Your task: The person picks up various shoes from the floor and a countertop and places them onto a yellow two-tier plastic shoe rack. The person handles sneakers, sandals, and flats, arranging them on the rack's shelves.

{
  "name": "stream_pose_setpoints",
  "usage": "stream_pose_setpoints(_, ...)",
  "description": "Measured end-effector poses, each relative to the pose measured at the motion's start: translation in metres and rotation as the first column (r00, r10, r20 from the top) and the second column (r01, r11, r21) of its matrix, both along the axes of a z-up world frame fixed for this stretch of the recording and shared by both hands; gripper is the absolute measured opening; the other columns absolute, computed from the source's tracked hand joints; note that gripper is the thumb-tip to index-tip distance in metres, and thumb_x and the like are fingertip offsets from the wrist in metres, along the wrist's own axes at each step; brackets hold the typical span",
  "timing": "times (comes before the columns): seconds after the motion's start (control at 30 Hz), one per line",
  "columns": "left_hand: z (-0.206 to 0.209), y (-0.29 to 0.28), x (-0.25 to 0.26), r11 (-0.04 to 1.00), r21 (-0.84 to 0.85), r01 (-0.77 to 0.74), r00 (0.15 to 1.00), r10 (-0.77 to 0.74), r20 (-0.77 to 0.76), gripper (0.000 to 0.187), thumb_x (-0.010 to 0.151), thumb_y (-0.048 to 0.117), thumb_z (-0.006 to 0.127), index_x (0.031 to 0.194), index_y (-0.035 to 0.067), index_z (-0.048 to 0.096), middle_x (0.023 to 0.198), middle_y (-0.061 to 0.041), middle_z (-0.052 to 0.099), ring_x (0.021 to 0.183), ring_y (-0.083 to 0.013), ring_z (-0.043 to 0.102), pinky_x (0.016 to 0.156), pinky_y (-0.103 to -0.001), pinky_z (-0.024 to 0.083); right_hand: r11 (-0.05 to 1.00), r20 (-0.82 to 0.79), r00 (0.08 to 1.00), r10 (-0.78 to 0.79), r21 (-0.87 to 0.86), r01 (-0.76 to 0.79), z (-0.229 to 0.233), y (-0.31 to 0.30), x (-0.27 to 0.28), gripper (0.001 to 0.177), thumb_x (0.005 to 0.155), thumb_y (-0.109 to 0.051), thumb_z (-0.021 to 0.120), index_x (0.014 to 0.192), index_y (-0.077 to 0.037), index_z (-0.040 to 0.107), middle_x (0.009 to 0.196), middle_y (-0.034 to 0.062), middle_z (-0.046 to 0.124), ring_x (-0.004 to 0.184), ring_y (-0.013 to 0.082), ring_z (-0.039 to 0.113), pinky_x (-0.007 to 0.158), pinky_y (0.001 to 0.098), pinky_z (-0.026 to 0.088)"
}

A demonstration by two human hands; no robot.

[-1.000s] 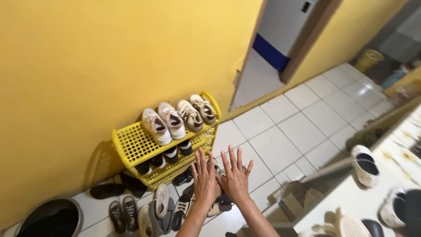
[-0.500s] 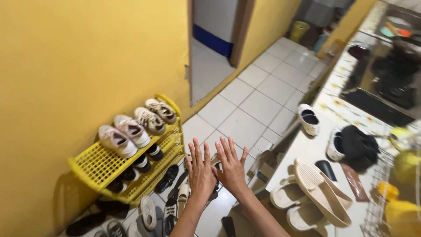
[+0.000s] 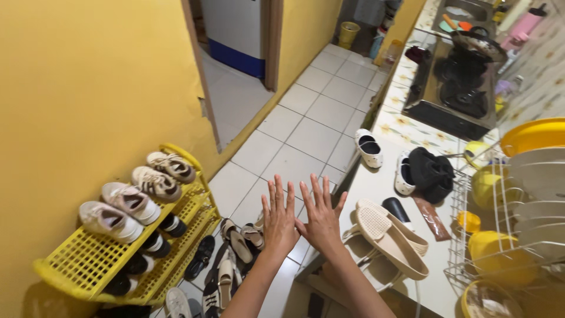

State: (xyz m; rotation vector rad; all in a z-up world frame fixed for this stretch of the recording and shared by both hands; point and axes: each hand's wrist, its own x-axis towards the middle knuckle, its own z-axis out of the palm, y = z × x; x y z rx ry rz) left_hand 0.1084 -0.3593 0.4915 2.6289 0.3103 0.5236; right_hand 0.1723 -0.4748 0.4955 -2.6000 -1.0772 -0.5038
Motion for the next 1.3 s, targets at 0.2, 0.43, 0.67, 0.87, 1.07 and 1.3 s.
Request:
stream_pose_setpoints(0.2, 0.0, -0.042, 0.06, 0.98, -0.062, 0.189, 0.98, -0.184, 0.076, 0.107, 0.075, 0.006, 0.076, 0.16, 0.007, 0.012, 0.167, -0.024, -0.004, 0.154, -0.0436, -0.001, 0.12, -0.063, 0.009, 0.984, -0.098, 0.979, -0.178, -0.022, 0.176, 0.007, -0.051, 0.045, 0.105, 0.067, -0.048, 0.084, 0.155, -0.024, 0.032, 0.168, 0.0124, 0.012, 0.155, 0.0408, 0.004, 0.108, 0.0833, 0.002)
stream_pose_setpoints(0.43, -0.009, -0.101, 0.138, 0.952, 0.003, 0.305, 0.952, -0.305, 0.0, 0.116, 0.071, 0.008, 0.081, 0.162, 0.009, 0.009, 0.169, -0.024, -0.004, 0.156, -0.0428, -0.001, 0.122, -0.062, 0.011, 0.951, -0.032, 0.951, -0.309, -0.02, 0.308, 0.004, -0.116, 0.102, 0.106, 0.068, -0.047, 0.084, 0.157, -0.023, 0.032, 0.168, 0.0135, 0.011, 0.155, 0.0406, 0.004, 0.108, 0.0834, 0.003)
stream_pose_setpoints(0.67, -0.016, -0.161, 0.205, 0.885, -0.068, 0.461, 0.886, -0.454, 0.089, 0.124, 0.065, 0.014, 0.088, 0.161, 0.013, 0.009, 0.166, -0.025, -0.003, 0.154, -0.0451, -0.002, 0.119, -0.066, 0.01, 0.906, -0.066, 0.904, -0.422, -0.003, 0.423, -0.002, -0.183, 0.151, 0.106, 0.068, -0.049, 0.083, 0.157, -0.023, 0.032, 0.168, 0.013, 0.011, 0.155, 0.0412, 0.006, 0.11, 0.0825, 0.003)
stream_pose_setpoints(0.87, -0.039, -0.218, 0.272, 0.825, -0.068, 0.561, 0.815, -0.565, -0.128, 0.132, 0.061, 0.025, 0.093, 0.161, 0.014, 0.008, 0.166, -0.026, -0.008, 0.155, -0.0461, -0.006, 0.122, -0.067, 0.011, 0.825, -0.154, 0.813, -0.562, -0.04, 0.563, -0.032, -0.249, 0.206, 0.103, 0.072, -0.051, 0.081, 0.157, -0.022, 0.031, 0.168, 0.0122, 0.012, 0.154, 0.0436, 0.008, 0.111, 0.0804, 0.006)
stream_pose_setpoints(1.07, -0.097, -0.277, 0.342, 0.802, -0.181, 0.569, 0.807, -0.587, -0.062, 0.127, 0.066, 0.029, 0.094, 0.164, 0.02, 0.014, 0.168, -0.025, -0.01, 0.153, -0.0542, -0.007, 0.116, -0.072, 0.018, 0.737, -0.321, 0.706, -0.632, 0.032, 0.675, -0.114, -0.316, 0.273, 0.097, 0.08, -0.057, 0.077, 0.158, -0.023, 0.03, 0.168, 0.0145, 0.014, 0.15, 0.052, 0.015, 0.113, 0.0776, 0.007)
stream_pose_setpoints(1.3, -0.188, -0.331, 0.418, 0.817, -0.432, 0.383, 0.834, -0.506, -0.218, 0.111, 0.08, 0.038, 0.083, 0.164, 0.021, 0.012, 0.168, -0.027, -0.012, 0.153, -0.057, -0.002, 0.117, -0.067, 0.021, 0.541, -0.576, 0.591, -0.565, 0.282, 0.793, -0.191, -0.365, 0.338, 0.086, 0.094, -0.046, 0.065, 0.163, -0.014, 0.026, 0.166, 0.0259, 0.02, 0.152, 0.0445, 0.023, 0.123, 0.0497, 0.026)
